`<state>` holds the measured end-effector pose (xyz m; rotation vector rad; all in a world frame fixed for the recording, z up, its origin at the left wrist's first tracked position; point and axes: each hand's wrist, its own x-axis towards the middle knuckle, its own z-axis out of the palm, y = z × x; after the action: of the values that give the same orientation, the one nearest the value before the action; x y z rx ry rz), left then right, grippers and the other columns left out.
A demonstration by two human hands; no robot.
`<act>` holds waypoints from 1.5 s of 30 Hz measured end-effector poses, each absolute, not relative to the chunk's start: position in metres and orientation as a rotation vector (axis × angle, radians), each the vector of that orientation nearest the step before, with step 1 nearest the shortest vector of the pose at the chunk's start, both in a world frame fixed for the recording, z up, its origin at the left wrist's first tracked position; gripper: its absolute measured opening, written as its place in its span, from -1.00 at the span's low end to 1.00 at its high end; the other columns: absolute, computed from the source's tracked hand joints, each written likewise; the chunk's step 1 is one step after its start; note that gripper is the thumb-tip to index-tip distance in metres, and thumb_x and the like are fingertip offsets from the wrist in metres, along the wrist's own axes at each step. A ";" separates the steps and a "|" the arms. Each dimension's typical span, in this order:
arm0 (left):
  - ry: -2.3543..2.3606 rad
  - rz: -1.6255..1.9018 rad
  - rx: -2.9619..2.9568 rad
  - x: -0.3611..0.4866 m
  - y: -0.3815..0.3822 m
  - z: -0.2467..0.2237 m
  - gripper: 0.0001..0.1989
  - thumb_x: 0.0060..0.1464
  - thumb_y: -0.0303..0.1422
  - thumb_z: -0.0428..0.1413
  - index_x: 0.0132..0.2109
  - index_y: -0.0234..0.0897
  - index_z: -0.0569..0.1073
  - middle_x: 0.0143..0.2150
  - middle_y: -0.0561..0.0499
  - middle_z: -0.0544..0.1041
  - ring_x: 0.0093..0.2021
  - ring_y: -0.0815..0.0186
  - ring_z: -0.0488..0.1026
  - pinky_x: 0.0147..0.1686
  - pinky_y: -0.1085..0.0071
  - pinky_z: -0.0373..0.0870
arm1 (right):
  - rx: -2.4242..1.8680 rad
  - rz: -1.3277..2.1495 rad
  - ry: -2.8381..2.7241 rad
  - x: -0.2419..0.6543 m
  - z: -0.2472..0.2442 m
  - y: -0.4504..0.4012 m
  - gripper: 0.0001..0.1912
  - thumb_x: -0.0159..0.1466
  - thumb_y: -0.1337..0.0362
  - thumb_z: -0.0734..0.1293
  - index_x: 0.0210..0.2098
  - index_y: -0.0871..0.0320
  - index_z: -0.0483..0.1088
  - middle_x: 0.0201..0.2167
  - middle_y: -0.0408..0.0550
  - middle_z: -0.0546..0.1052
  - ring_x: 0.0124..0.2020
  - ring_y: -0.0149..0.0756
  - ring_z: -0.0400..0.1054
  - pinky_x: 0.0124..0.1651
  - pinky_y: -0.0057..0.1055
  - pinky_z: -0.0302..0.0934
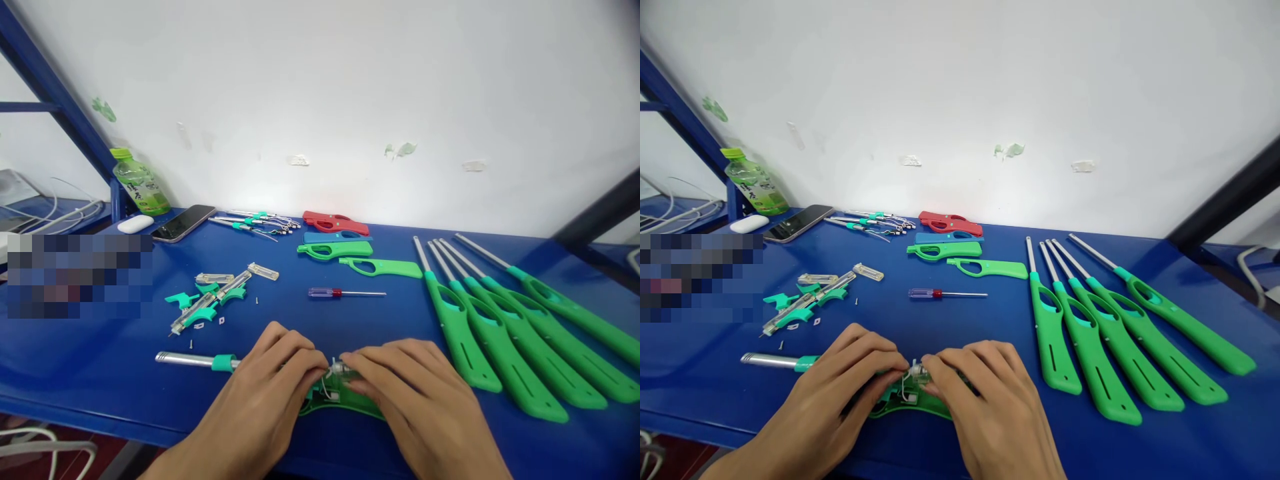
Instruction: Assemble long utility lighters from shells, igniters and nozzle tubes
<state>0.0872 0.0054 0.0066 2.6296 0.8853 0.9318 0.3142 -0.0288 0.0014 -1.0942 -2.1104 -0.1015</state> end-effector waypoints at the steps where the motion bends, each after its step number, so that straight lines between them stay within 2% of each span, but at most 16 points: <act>1: 0.879 0.938 2.635 0.087 0.006 0.007 -0.78 0.41 -0.63 -0.02 -0.04 -0.25 0.43 -0.16 0.06 0.55 -0.19 0.32 0.38 -0.17 0.37 0.37 | -1.095 -0.108 -2.113 0.314 0.001 -0.029 -0.80 0.53 0.30 0.30 0.00 0.10 0.58 -0.12 -0.19 0.67 -0.19 -0.30 0.45 -0.07 -0.33 0.20; 9: 0.988 0.917 2.567 0.086 0.007 0.005 -0.81 0.40 -0.59 0.06 -0.04 -0.20 0.44 -0.15 0.09 0.55 -0.19 0.31 0.34 -0.17 0.38 0.34 | -1.175 -0.124 -2.170 0.321 -0.006 -0.030 -0.77 0.48 0.29 0.37 0.10 0.00 0.55 -0.06 -0.20 0.67 -0.12 -0.31 0.50 -0.06 -0.31 0.24; 15: 0.965 0.927 2.552 0.087 0.006 0.004 -0.81 0.41 -0.59 0.04 -0.05 -0.19 0.43 -0.15 0.09 0.55 -0.18 0.32 0.35 -0.15 0.37 0.33 | -1.164 -0.101 -2.137 0.319 -0.004 -0.030 -0.80 0.50 0.29 0.35 0.05 0.00 0.57 -0.11 -0.18 0.68 -0.18 -0.30 0.52 -0.09 -0.30 0.28; 21: 1.121 0.952 2.617 0.074 -0.003 0.005 -0.72 0.40 -0.52 0.07 0.17 -0.16 0.45 0.01 0.00 0.52 0.00 0.26 0.38 -0.02 0.39 0.42 | -1.212 -0.106 -2.127 0.320 -0.005 -0.031 -0.80 0.51 0.26 0.32 0.06 0.00 0.55 -0.07 -0.17 0.66 -0.16 -0.30 0.52 -0.05 -0.32 0.27; 25: 1.163 0.971 2.655 0.063 -0.013 0.000 -0.70 0.37 -0.45 0.12 0.19 -0.15 0.45 0.06 -0.05 0.51 0.06 0.21 0.39 0.06 0.32 0.45 | -1.207 -0.121 -2.071 0.316 -0.003 -0.031 -0.77 0.55 0.24 0.26 0.00 0.02 0.58 -0.16 -0.17 0.66 -0.23 -0.32 0.52 -0.07 -0.32 0.26; 33: 1.113 0.958 2.660 0.064 -0.013 -0.002 -0.71 0.36 -0.53 0.10 0.14 -0.17 0.47 0.01 -0.09 0.48 0.02 0.20 0.39 -0.01 0.30 0.50 | -1.222 -0.043 -2.096 0.316 -0.001 -0.031 -0.79 0.55 0.22 0.26 -0.05 -0.04 0.57 -0.18 -0.20 0.65 -0.27 -0.31 0.52 -0.14 -0.32 0.27; 39: 1.071 0.894 2.739 0.064 -0.016 -0.002 -0.70 0.37 -0.56 0.06 0.18 -0.29 0.44 -0.04 -0.13 0.49 -0.07 0.23 0.42 -0.09 0.31 0.51 | -1.217 0.019 -2.131 0.318 0.000 -0.031 -0.78 0.55 0.23 0.25 -0.05 -0.06 0.57 -0.19 -0.19 0.65 -0.30 -0.31 0.51 -0.19 -0.34 0.30; 45: 1.101 0.859 2.796 0.064 -0.016 0.001 -0.72 0.39 -0.54 0.03 0.17 -0.28 0.43 0.01 -0.13 0.51 0.01 0.18 0.47 0.05 0.23 0.50 | -1.186 0.029 -2.135 0.316 0.003 -0.030 -0.75 0.55 0.25 0.25 -0.05 -0.04 0.59 -0.22 -0.15 0.66 -0.29 -0.33 0.53 -0.20 -0.36 0.33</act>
<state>0.0637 -0.0164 0.0006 2.7957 1.1009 0.8594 0.3163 -0.0304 0.0034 -1.1861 -2.1347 0.0285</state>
